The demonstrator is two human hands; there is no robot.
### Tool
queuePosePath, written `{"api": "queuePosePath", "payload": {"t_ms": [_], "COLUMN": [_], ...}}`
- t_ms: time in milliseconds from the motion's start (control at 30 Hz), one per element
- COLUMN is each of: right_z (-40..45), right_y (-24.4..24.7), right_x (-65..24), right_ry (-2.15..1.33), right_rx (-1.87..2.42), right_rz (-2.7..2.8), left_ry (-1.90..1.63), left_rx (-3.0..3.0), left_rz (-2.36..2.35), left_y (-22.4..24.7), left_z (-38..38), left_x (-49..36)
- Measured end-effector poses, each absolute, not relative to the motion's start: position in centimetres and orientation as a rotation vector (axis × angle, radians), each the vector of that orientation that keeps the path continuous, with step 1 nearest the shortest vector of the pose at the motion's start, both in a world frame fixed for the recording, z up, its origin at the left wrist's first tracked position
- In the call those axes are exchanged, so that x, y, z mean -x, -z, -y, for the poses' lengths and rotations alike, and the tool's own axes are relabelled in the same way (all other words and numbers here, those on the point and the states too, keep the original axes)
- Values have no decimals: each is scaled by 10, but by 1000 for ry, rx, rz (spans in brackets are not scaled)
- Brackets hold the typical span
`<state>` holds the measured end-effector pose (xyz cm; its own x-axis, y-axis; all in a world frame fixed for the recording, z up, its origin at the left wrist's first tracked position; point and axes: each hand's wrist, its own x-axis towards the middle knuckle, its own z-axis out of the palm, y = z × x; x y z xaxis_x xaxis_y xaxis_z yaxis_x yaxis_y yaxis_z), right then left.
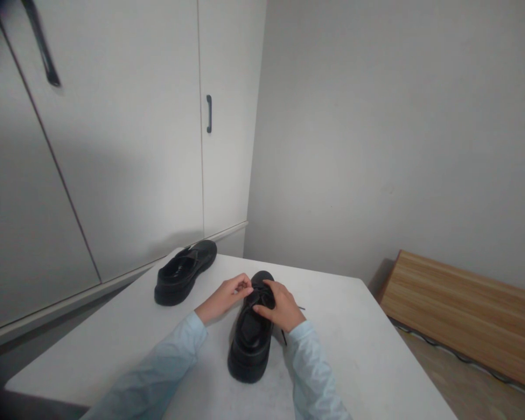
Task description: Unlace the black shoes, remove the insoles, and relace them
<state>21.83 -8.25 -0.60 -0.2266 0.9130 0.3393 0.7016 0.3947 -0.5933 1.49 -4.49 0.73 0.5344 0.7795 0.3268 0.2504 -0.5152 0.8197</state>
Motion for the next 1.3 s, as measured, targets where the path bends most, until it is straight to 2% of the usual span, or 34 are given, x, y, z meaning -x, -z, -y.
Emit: {"api": "queuePosePath", "payload": {"t_ms": [600, 1000, 1300], "right_z": [85, 86, 84], "right_y": [1, -1, 4], "right_x": [-216, -216, -218], "right_ry": [-424, -429, -403], "right_rx": [1416, 1405, 1393], "right_rz": [2019, 2009, 2033], "left_ry": [-838, -908, -816], "left_rx": [-2010, -2451, -2692], "left_rz": [-742, -899, -1095], "left_y": [-2, -2, 4], "left_z": [38, 31, 29], "left_x": [-10, -9, -4]}}
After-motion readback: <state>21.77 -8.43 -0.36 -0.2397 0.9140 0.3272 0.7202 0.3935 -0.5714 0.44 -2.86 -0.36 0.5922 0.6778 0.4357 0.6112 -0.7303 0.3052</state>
